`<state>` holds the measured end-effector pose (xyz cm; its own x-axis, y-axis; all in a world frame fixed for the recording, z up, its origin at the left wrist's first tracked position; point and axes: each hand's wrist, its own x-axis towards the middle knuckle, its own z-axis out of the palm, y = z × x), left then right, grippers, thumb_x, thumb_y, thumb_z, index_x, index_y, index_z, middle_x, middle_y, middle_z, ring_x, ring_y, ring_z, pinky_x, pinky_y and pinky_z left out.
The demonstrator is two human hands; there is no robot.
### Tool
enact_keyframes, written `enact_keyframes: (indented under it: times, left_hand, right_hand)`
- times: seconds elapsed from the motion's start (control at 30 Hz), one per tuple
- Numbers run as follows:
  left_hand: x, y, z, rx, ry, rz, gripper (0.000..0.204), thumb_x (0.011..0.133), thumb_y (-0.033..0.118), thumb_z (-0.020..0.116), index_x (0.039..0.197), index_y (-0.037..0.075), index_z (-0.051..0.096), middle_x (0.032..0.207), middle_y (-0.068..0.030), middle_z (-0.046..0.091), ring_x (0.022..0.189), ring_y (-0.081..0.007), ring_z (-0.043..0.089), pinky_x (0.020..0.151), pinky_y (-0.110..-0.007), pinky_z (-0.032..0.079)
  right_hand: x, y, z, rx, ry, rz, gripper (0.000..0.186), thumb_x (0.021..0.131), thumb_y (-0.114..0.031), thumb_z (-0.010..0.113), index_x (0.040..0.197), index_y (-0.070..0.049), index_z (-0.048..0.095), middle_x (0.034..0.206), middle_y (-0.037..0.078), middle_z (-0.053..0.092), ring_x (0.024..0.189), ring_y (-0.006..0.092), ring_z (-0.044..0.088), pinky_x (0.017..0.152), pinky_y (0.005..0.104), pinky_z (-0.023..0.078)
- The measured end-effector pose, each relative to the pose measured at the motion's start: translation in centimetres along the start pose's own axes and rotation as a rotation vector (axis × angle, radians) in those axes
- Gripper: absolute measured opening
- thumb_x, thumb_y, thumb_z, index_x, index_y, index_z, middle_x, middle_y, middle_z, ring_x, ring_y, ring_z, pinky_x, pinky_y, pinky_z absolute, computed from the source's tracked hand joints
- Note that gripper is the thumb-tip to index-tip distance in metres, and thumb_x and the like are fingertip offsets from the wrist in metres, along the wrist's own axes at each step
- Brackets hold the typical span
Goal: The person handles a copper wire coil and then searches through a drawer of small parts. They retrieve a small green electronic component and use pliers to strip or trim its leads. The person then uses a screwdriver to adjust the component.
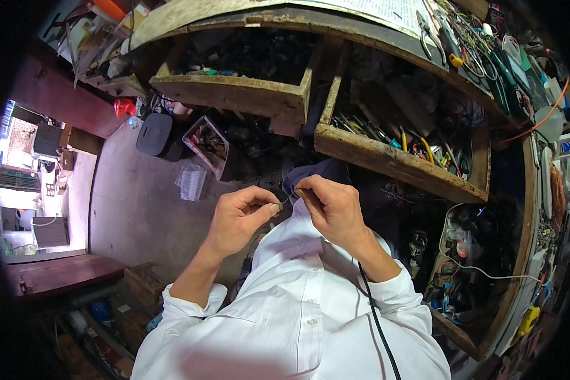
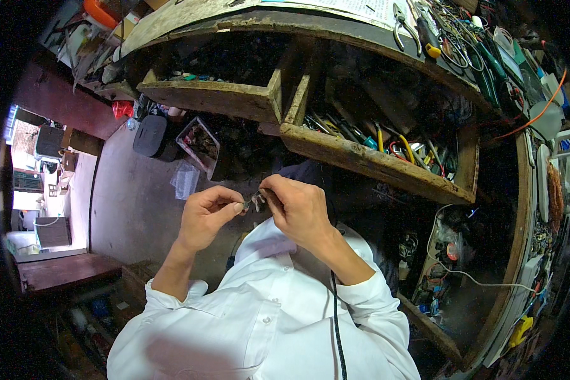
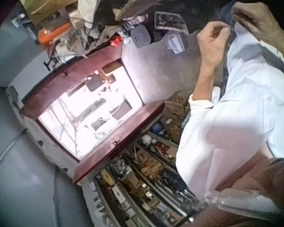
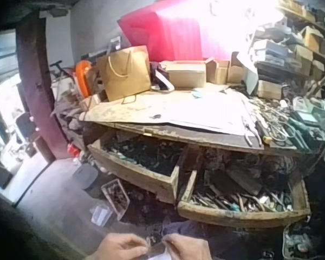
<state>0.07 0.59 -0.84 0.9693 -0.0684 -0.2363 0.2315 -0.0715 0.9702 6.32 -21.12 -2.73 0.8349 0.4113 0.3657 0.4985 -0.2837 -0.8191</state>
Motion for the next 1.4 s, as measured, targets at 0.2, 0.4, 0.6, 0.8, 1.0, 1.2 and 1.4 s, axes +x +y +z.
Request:
enact_keyframes:
  times: [0.2,0.4,0.6,0.8,1.0,1.2,1.4]
  left_hand:
    - [0.0,-0.4,-0.6,-0.095,-0.09,0.053,0.013,0.096,0.001,0.07,0.108,-0.004,0.072,0.096,-0.0059,0.074,0.088,-0.0094,0.068,0.081,-0.024,0.056]
    - [0.1,0.1,-0.5,-0.078,-0.115,-0.003,0.014,0.094,-0.001,0.071,0.107,-0.005,0.069,0.099,-0.0093,0.074,0.091,-0.0141,0.07,0.083,-0.028,0.058]
    - [0.0,0.0,-0.6,0.093,0.024,0.012,0.014,0.093,0.0,0.073,0.106,-0.005,0.069,0.096,-0.0089,0.074,0.088,-0.0125,0.07,0.08,-0.027,0.058]
    - [-0.2,-1.3,-0.5,-0.117,0.145,0.142,0.012,0.092,-0.003,0.072,0.104,-0.005,0.071,0.095,-0.0105,0.074,0.089,-0.0161,0.073,0.083,-0.029,0.06]
    - [-0.4,-1.0,-1.0,-0.183,-0.058,0.09,0.011,0.091,-0.006,0.072,0.102,-0.005,0.071,0.099,-0.011,0.074,0.091,-0.0155,0.073,0.084,-0.029,0.06]
    - [-0.1,0.5,-2.0,0.163,-0.166,0.187,0.016,0.086,-0.009,0.073,0.102,-0.006,0.071,0.102,-0.0101,0.073,0.093,-0.0147,0.071,0.086,-0.029,0.06]
    - [0.0,0.6,-1.0,0.302,-0.199,0.256,0.017,0.084,-0.006,0.075,0.101,-0.005,0.072,0.096,-0.0096,0.075,0.09,-0.0132,0.072,0.084,-0.028,0.06]
  right_hand:
    - [0.5,0.7,0.0,0.053,-0.043,0.002,0.014,0.085,0.008,0.07,0.096,0.001,0.068,0.083,0.014,0.071,0.069,0.0254,0.07,0.062,0.031,0.053]
    - [1.0,0.1,0.0,0.094,0.01,-0.039,0.016,0.083,0.002,0.072,0.098,-0.003,0.069,0.083,0.014,0.07,0.073,0.0321,0.07,0.063,0.0372,0.054]
    - [0.5,-1.1,-1.0,0.107,-0.105,-0.177,0.016,0.082,0.001,0.074,0.097,-0.002,0.07,0.084,0.014,0.07,0.072,0.0309,0.07,0.063,0.0368,0.055]
    - [-1.1,-0.3,-1.6,0.123,-0.304,0.008,0.01,0.086,-0.005,0.074,0.095,-0.002,0.07,0.079,0.016,0.069,0.066,0.0318,0.068,0.059,0.0366,0.053]
    - [-0.4,0.5,-1.3,0.099,-0.035,0.129,0.008,0.089,-0.001,0.072,0.096,-0.001,0.07,0.077,0.015,0.07,0.063,0.0262,0.069,0.058,0.0321,0.052]
    - [-0.1,0.4,-0.3,0.058,0.074,0.015,0.011,0.088,0.0,0.074,0.098,-0.002,0.07,0.08,0.014,0.07,0.064,0.0245,0.069,0.058,0.0311,0.052]
    - [0.4,0.3,0.1,0.098,0.041,0.077,0.01,0.088,-0.001,0.074,0.097,-0.001,0.07,0.08,0.015,0.07,0.066,0.027,0.069,0.059,0.0328,0.053]
